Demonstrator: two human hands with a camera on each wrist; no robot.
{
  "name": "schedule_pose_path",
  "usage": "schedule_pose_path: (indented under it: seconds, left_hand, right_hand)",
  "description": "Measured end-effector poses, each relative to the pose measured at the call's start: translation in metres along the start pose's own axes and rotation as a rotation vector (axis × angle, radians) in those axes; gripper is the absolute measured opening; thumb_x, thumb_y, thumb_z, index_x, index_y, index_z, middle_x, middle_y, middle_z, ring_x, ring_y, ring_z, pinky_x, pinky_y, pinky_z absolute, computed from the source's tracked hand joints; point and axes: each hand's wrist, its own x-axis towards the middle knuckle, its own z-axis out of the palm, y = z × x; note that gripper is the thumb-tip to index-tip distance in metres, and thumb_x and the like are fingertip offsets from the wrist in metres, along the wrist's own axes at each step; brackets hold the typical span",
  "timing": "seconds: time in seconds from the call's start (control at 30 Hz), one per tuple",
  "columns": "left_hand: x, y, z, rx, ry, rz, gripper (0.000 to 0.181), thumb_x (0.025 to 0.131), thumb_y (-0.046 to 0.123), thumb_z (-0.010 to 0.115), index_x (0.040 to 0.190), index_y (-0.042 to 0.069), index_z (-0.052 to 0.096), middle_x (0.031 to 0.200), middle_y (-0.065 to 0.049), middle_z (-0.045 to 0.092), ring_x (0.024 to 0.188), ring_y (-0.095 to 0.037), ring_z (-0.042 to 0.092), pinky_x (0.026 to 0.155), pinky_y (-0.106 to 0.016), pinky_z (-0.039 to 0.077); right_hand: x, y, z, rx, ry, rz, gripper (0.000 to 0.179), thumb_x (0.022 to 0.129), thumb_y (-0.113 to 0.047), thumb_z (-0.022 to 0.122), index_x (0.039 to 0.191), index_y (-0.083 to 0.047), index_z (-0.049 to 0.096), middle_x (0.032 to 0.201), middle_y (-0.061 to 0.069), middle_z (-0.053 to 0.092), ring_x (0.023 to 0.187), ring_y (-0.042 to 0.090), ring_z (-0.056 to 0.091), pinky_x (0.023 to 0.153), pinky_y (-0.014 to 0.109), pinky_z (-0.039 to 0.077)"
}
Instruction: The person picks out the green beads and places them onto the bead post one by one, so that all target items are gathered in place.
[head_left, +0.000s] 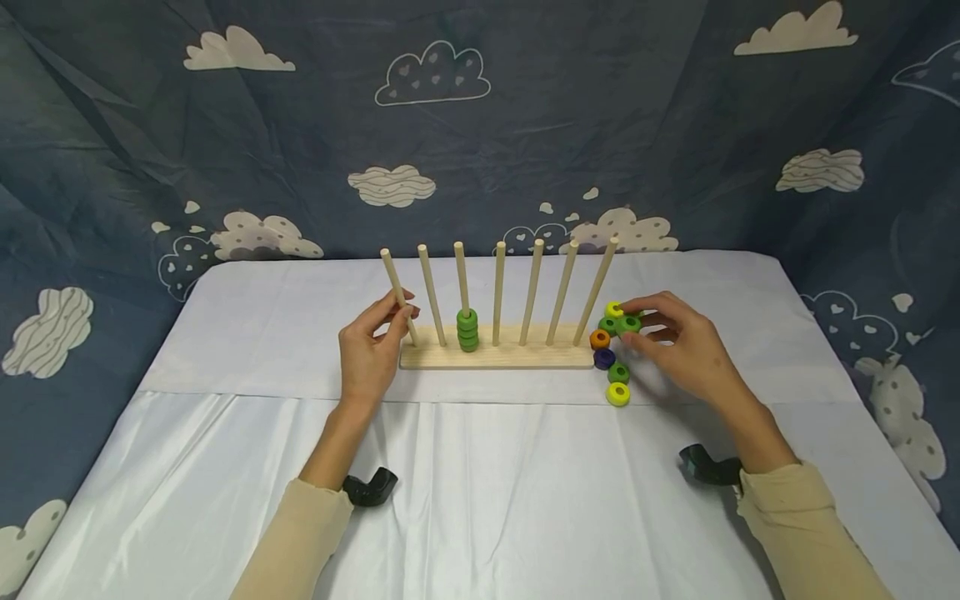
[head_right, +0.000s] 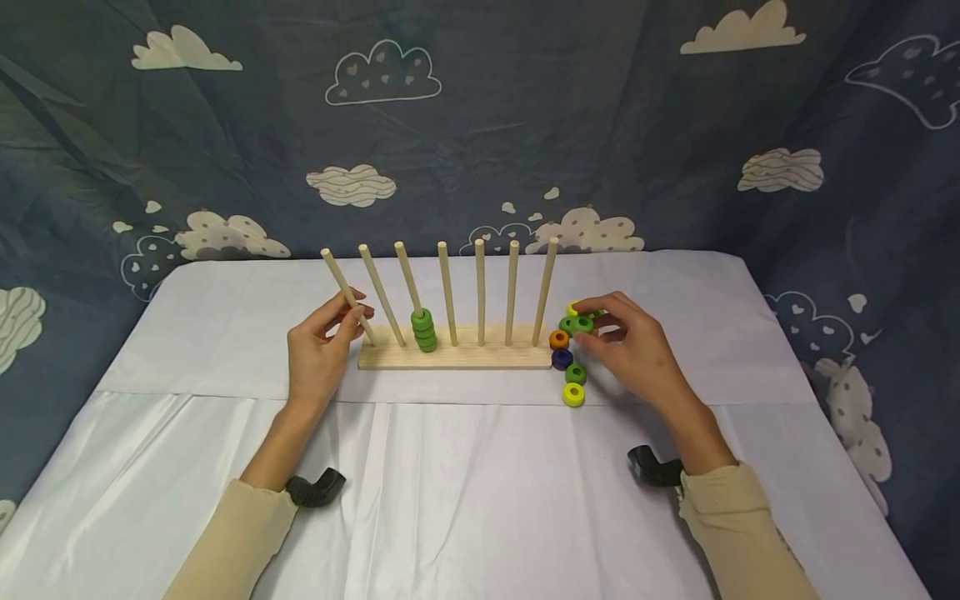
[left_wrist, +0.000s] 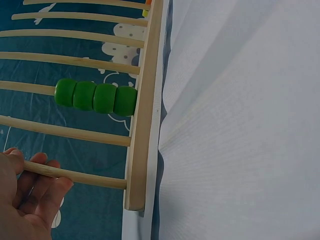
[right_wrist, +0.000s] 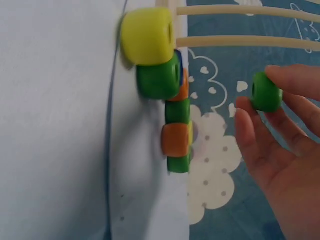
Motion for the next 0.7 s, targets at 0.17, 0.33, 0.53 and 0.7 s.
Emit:
schedule_pose_path:
  seconds: [0.17, 0.33, 0.53, 0.7]
  left_hand:
    - [-0.001, 0.001, 0.0, -0.004, -0.001, -0.001, 0.021, 0.101, 0.007, 0.068, 0.12, 0.001, 0.075, 0.102, -0.019, 0.078, 0.096, -0.033, 0.075, 0.078, -0.016, 0.065]
    - [-0.002, 0.001, -0.001, -0.006, 0.003, -0.008, 0.022, 0.1, 0.006, 0.068, 0.121, 0.0, 0.075, 0.102, -0.02, 0.078, 0.096, -0.03, 0.075, 0.079, -0.016, 0.065]
    - [-0.001, 0.001, -0.001, -0.007, 0.0, -0.004, 0.022, 0.1, 0.007, 0.069, 0.121, 0.002, 0.075, 0.102, -0.02, 0.078, 0.096, -0.026, 0.075, 0.08, -0.017, 0.065]
    - [-0.001, 0.0, 0.0, -0.002, -0.001, 0.005, 0.022, 0.1, 0.008, 0.069, 0.121, 0.0, 0.075, 0.102, -0.019, 0.078, 0.096, -0.029, 0.075, 0.079, -0.017, 0.065]
  right_hand:
    - [0.001, -0.01, -0.002, 0.061, 0.041, -0.041, 0.043, 0.091, 0.0, 0.077, 0.132, -0.005, 0.066, 0.122, 0.011, 0.065, 0.105, -0.007, 0.057, 0.083, 0.001, 0.052]
    - [0.001, -0.02, -0.002, 0.132, 0.056, -0.029, 0.043, 0.09, 0.002, 0.078, 0.131, -0.004, 0.067, 0.122, 0.01, 0.064, 0.105, -0.003, 0.059, 0.086, 0.002, 0.054]
    - [0.001, -0.029, -0.003, 0.173, 0.07, -0.02, 0.043, 0.089, 0.002, 0.079, 0.13, -0.004, 0.069, 0.12, 0.008, 0.062, 0.104, 0.0, 0.06, 0.088, 0.002, 0.054]
    - [0.001, -0.038, -0.004, 0.199, 0.079, -0.053, 0.042, 0.088, 0.005, 0.079, 0.128, -0.003, 0.07, 0.118, 0.007, 0.062, 0.102, 0.003, 0.061, 0.088, 0.004, 0.056]
